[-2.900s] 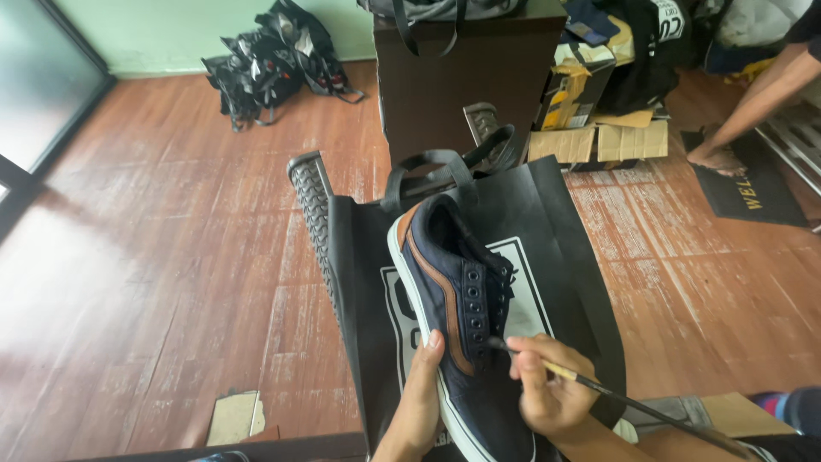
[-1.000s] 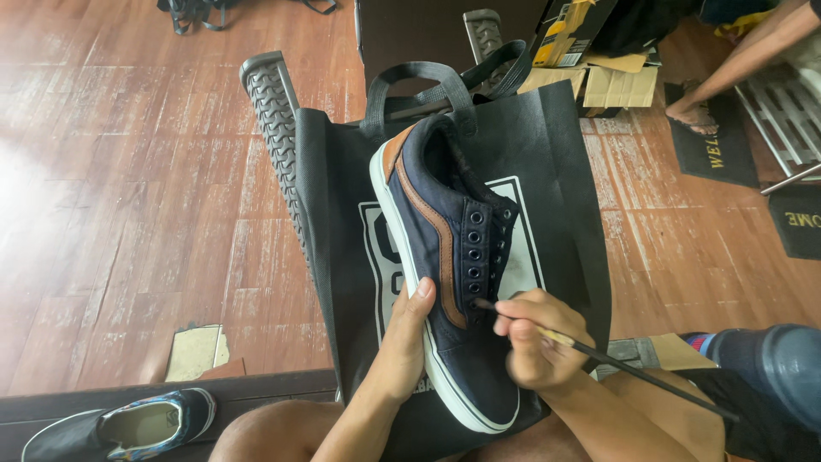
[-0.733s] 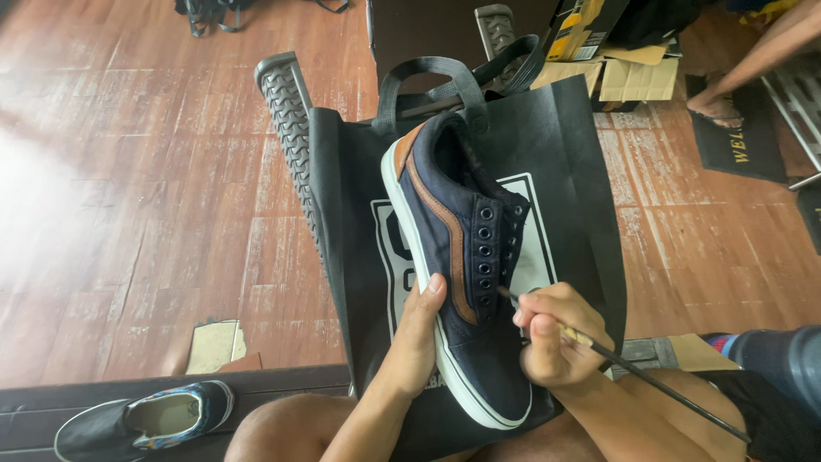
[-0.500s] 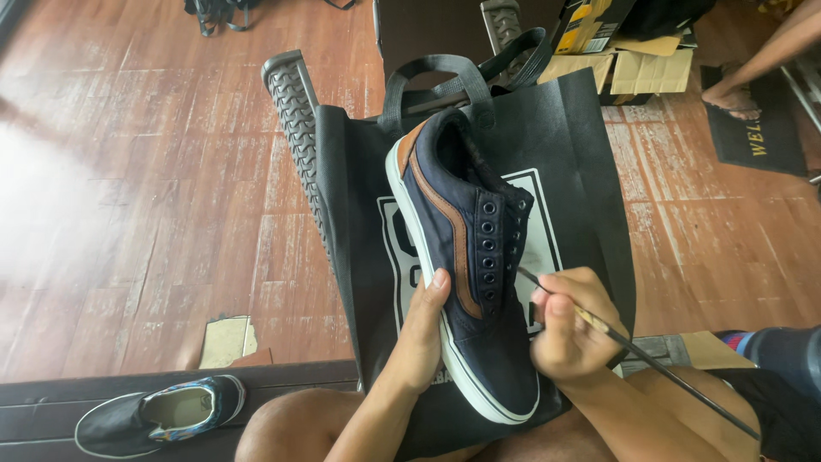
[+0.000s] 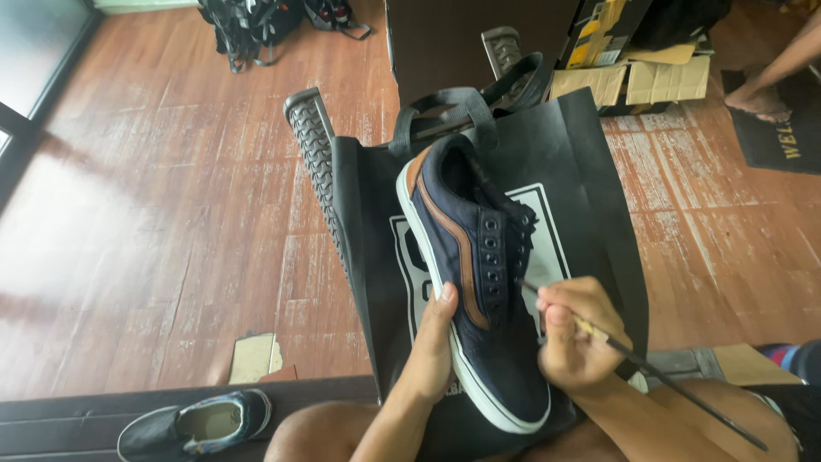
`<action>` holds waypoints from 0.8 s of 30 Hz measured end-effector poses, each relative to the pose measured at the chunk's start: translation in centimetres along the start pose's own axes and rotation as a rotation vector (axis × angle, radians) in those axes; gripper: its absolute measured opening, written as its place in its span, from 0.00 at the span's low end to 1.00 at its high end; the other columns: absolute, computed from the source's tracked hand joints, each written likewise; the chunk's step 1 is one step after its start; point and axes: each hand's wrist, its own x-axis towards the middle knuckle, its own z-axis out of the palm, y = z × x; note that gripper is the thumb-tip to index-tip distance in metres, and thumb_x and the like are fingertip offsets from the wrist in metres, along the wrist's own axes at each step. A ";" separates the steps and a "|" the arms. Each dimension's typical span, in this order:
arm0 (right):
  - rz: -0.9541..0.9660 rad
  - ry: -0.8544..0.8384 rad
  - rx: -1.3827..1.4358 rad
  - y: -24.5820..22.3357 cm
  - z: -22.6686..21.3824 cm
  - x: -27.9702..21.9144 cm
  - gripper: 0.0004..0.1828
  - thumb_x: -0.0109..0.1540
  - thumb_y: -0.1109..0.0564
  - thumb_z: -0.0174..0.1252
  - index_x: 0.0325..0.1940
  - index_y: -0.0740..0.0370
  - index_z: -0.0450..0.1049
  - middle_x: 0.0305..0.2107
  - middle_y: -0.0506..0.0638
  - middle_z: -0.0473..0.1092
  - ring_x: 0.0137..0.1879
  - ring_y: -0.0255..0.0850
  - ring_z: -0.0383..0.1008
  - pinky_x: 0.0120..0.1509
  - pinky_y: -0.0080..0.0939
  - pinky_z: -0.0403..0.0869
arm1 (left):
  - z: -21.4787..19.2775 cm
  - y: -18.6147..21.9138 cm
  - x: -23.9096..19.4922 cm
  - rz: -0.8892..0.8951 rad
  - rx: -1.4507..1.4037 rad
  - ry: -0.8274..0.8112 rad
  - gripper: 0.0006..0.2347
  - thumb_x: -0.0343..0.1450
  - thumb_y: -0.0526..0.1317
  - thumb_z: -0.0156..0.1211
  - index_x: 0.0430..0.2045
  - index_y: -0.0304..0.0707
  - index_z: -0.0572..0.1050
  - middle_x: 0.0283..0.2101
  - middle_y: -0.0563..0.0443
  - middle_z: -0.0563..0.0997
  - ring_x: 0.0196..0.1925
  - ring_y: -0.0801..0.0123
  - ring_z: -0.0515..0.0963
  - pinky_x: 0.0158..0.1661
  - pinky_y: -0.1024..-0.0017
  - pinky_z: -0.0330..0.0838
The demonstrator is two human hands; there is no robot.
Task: The person paints the side stripe and interior lining of a black sneaker using a small brush. The shoe is held in the left hand and rotated to access different areas while the right hand applies paint.
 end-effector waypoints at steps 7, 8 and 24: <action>0.021 -0.017 -0.008 -0.2 0.2 0.8 0.09 0.66 0.59 0.47 0.41 0.66 0.71 0.30 0.53 0.71 0.32 0.36 0.73 0.33 0.27 0.74 | -0.6 -1.1 -0.3 -0.070 -0.005 0.053 0.25 0.72 0.53 0.44 0.54 0.29 0.68 0.52 0.39 0.77 0.55 0.57 0.76 0.58 0.61 0.70; 0.115 0.080 0.015 -0.2 0.2 0.9 0.09 0.67 0.60 0.45 0.42 0.68 0.70 0.33 0.55 0.68 0.29 0.37 0.69 0.32 0.30 0.71 | -0.5 -1.2 -0.5 -0.049 -0.077 0.064 0.26 0.71 0.53 0.44 0.57 0.29 0.66 0.55 0.39 0.75 0.57 0.55 0.74 0.59 0.59 0.68; 0.357 0.221 0.340 -0.6 1.0 1.9 0.21 0.72 0.50 0.38 0.51 0.72 0.68 0.30 0.64 0.74 0.19 0.36 0.66 0.19 0.28 0.61 | -1.9 -1.3 0.7 0.588 -0.069 0.225 0.22 0.69 0.47 0.49 0.55 0.36 0.65 0.52 0.34 0.77 0.54 0.52 0.76 0.60 0.54 0.67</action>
